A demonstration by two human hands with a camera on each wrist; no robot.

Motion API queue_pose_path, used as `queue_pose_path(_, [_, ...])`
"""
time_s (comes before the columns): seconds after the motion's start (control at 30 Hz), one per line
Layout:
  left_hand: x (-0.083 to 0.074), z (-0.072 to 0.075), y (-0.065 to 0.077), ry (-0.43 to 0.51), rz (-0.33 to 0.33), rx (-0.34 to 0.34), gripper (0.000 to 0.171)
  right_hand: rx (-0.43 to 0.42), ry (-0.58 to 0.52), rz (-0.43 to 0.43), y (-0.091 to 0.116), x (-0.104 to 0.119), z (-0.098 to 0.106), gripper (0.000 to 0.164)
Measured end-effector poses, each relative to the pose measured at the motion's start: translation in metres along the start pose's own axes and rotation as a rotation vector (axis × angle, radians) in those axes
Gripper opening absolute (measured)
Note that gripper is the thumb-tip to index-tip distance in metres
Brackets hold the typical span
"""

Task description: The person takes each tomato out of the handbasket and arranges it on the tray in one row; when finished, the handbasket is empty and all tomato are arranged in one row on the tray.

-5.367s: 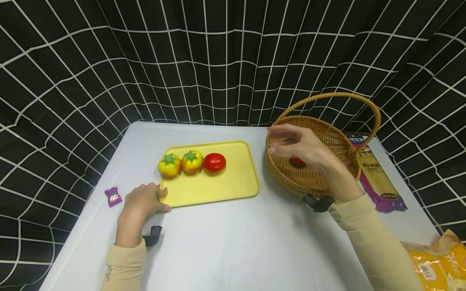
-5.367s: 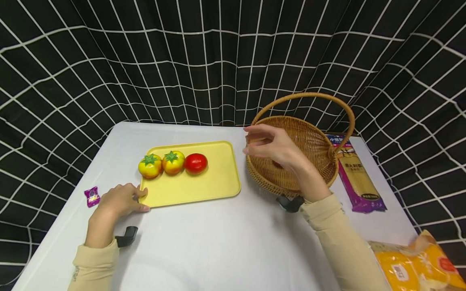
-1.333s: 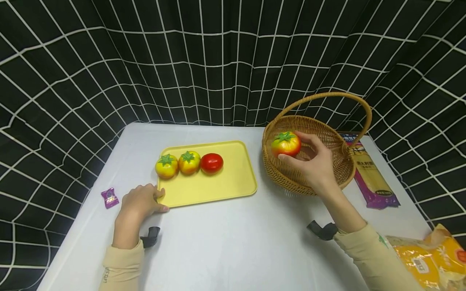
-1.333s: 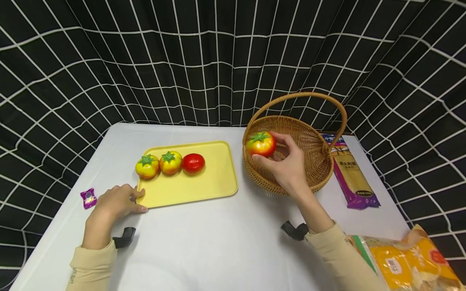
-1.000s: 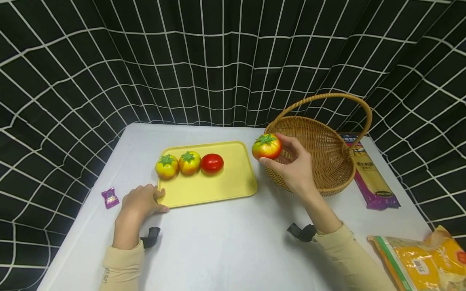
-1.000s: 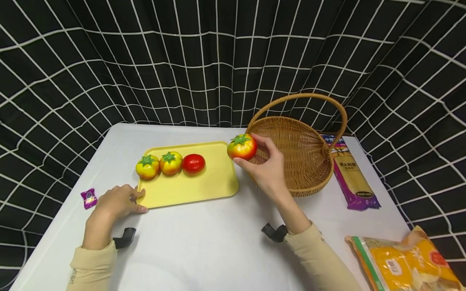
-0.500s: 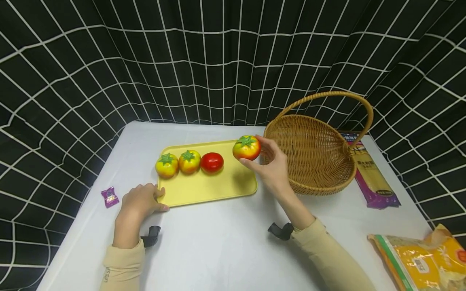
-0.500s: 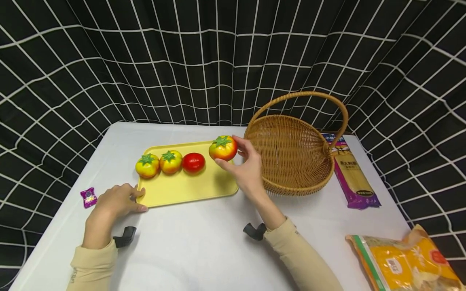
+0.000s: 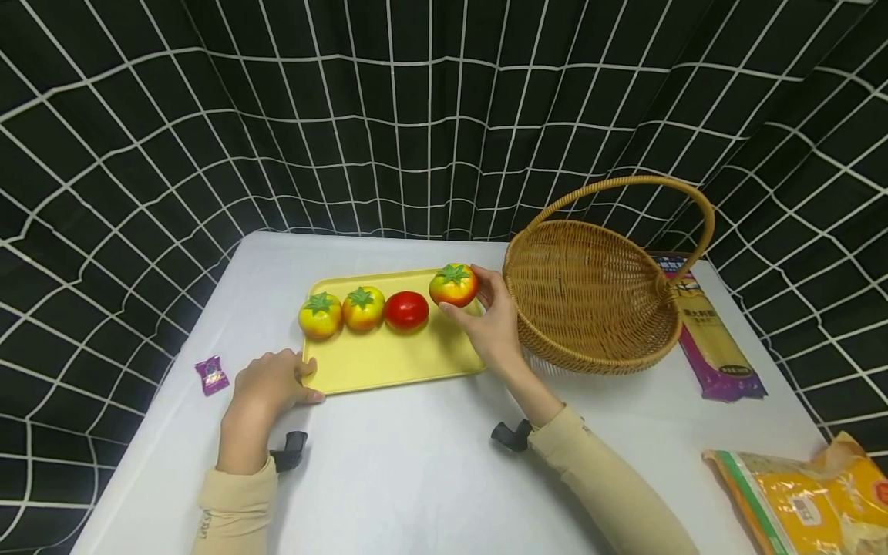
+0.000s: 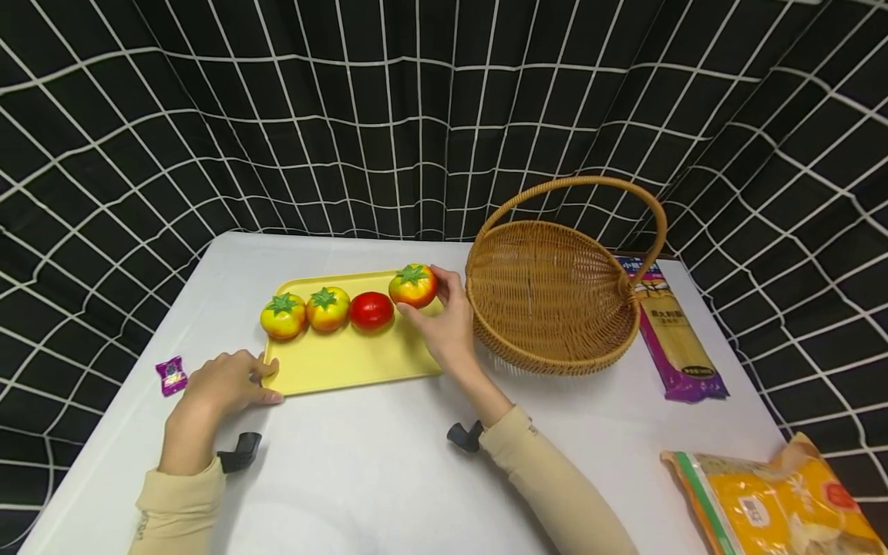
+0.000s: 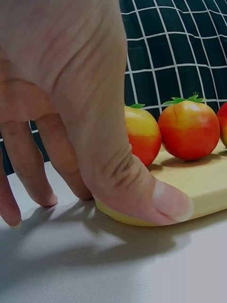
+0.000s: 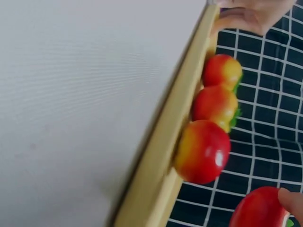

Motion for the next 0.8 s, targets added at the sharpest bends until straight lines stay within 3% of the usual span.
queue_pose_path(0.43, [-0.001, -0.001, 0.0, 0.008, 0.007, -0.003, 0.069, 0.012, 0.073, -0.163, -0.002, -0.035, -0.009, 0.078])
queue_pose_path(0.8, [-0.001, 0.0, 0.001, 0.003, 0.007, -0.006, 0.07, 0.052, 0.142, -0.286, -0.004, -0.046, -0.013, 0.078])
Point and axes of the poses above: each hand's wrist, its own y-axis away from the middle knuckle, its own z-axis out of the back of the hand, x = y × z, the point moved 3 cm from there along -y, towards the middle knuckle, and after that the axes turned 13 degrees about z, right-handed, at the moved point
